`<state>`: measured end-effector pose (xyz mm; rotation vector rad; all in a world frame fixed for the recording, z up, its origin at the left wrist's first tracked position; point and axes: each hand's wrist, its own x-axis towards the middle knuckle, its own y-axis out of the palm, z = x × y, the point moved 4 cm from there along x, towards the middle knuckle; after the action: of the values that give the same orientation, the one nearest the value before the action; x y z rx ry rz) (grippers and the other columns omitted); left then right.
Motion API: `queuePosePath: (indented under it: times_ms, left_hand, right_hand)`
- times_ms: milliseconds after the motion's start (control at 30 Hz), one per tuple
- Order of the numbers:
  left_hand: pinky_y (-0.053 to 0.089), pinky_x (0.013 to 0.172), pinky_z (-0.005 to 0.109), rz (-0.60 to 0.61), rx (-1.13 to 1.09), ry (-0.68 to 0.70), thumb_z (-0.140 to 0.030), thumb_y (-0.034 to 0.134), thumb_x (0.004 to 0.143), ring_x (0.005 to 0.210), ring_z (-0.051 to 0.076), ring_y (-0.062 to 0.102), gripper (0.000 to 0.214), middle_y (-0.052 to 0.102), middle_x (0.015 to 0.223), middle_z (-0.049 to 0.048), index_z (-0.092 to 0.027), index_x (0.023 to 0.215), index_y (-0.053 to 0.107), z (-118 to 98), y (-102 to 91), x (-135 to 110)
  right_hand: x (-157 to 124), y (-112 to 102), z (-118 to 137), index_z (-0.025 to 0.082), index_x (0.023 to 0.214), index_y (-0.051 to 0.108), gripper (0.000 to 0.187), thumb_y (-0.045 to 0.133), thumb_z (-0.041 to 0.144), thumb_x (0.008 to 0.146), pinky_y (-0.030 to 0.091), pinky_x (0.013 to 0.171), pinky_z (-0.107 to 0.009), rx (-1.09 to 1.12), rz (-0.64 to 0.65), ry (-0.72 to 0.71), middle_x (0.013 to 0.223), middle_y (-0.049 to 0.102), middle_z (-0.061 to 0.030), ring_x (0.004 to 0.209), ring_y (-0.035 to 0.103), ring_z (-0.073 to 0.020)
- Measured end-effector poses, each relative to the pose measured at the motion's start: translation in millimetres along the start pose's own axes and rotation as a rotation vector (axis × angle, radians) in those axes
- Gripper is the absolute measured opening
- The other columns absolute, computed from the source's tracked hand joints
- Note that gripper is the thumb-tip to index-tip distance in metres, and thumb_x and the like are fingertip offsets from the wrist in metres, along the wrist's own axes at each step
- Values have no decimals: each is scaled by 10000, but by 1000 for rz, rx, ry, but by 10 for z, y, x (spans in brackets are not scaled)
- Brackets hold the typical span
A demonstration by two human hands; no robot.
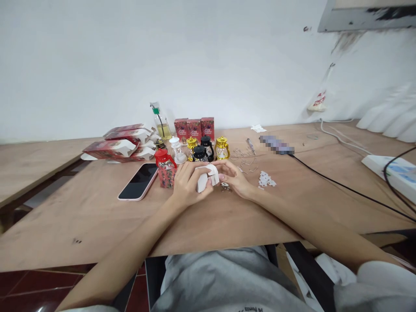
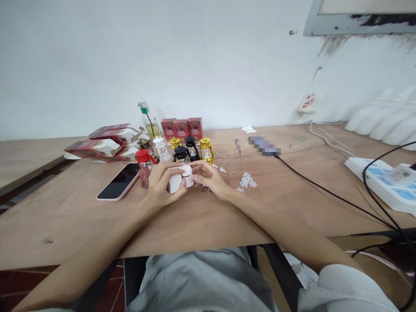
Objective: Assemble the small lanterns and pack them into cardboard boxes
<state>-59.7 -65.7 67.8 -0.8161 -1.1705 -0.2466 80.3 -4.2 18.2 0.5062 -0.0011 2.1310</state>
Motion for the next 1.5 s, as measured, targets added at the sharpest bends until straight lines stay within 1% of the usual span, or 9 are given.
queuePosePath:
  times_ms: [200, 333, 533, 767, 833, 1000, 1233, 1367, 1500]
  left_hand:
    - [435, 706, 336, 43, -12, 31, -207, 603, 746, 834, 215, 611, 233, 670, 955, 92, -201, 967, 531, -21, 33, -11]
    - [417, 710, 337, 121, 0, 63, -252, 586, 772, 832, 206, 616, 208, 685, 986, 78, -210, 971, 544, -32, 71, -4]
    - [398, 706, 342, 201, -6, 171, -302, 581, 804, 822, 206, 613, 214, 694, 984, 69, -191, 986, 556, -43, 93, 11]
    - [393, 843, 396, 409, -26, 201, -433, 563, 848, 1057, 272, 565, 447, 632, 1142, 134, -174, 1204, 486, 27, 166, -24]
    - [398, 851, 394, 400, -6, 201, -392, 557, 862, 1067, 271, 562, 460, 617, 1163, 149, -164, 1246, 448, 37, 186, -28]
    - [417, 819, 382, 267, 42, 190, -334, 564, 872, 997, 254, 597, 435, 636, 1121, 144, -157, 1245, 428, 12, 185, -13]
    - [443, 771, 361, 191, -2, 197, -311, 620, 835, 959, 242, 619, 408, 661, 1035, 123, -174, 1183, 460, -5, 165, -33]
    - [456, 755, 353, 157, 28, 182, -341, 634, 826, 919, 233, 621, 377, 662, 1010, 116, -180, 1126, 472, 0, 149, -29]
    - [465, 757, 354, 136, 36, 162, -389, 656, 808, 917, 237, 619, 445, 655, 1036, 133, -169, 1138, 454, 14, 128, -25]
  right_hand:
    - [-3, 24, -31, 257, 1092, 561, 513, 766, 464, 670, 483, 851, -299, -46, 47, -28, 1043, 614, -32, 998, 564, -174]
    - [-12, 41, -33, 253, 1101, 541, 554, 779, 465, 648, 462, 919, -321, -74, 64, 1, 1126, 587, -36, 1072, 546, -184]
    - [-16, 56, -45, 219, 1053, 539, 535, 805, 399, 625, 490, 846, -288, -79, 75, 26, 1117, 587, -42, 1038, 564, -179]
    - [-3, 17, -21, 225, 1018, 561, 497, 809, 375, 614, 502, 836, -296, -99, -12, 12, 1059, 642, -29, 995, 601, -171]
    - [4, 2, -29, 223, 1003, 565, 509, 821, 370, 589, 512, 816, -292, -90, -44, 18, 1019, 661, -20, 948, 620, -163]
    - [12, 0, -38, 229, 1032, 561, 544, 827, 356, 575, 534, 694, -272, -46, -70, 66, 889, 689, 5, 817, 644, -153]
    - [21, 18, 0, 219, 1022, 603, 497, 823, 308, 586, 540, 696, -252, -57, -56, 63, 879, 697, 9, 813, 648, -141]
    - [23, 11, -22, 234, 1166, 601, 549, 775, 349, 658, 550, 668, -249, -65, -19, 87, 901, 697, 7, 783, 634, -133]
    - [12, 1, -34, 268, 1296, 535, 602, 716, 384, 733, 563, 697, -248, -30, 34, 108, 970, 691, 8, 780, 618, -112]
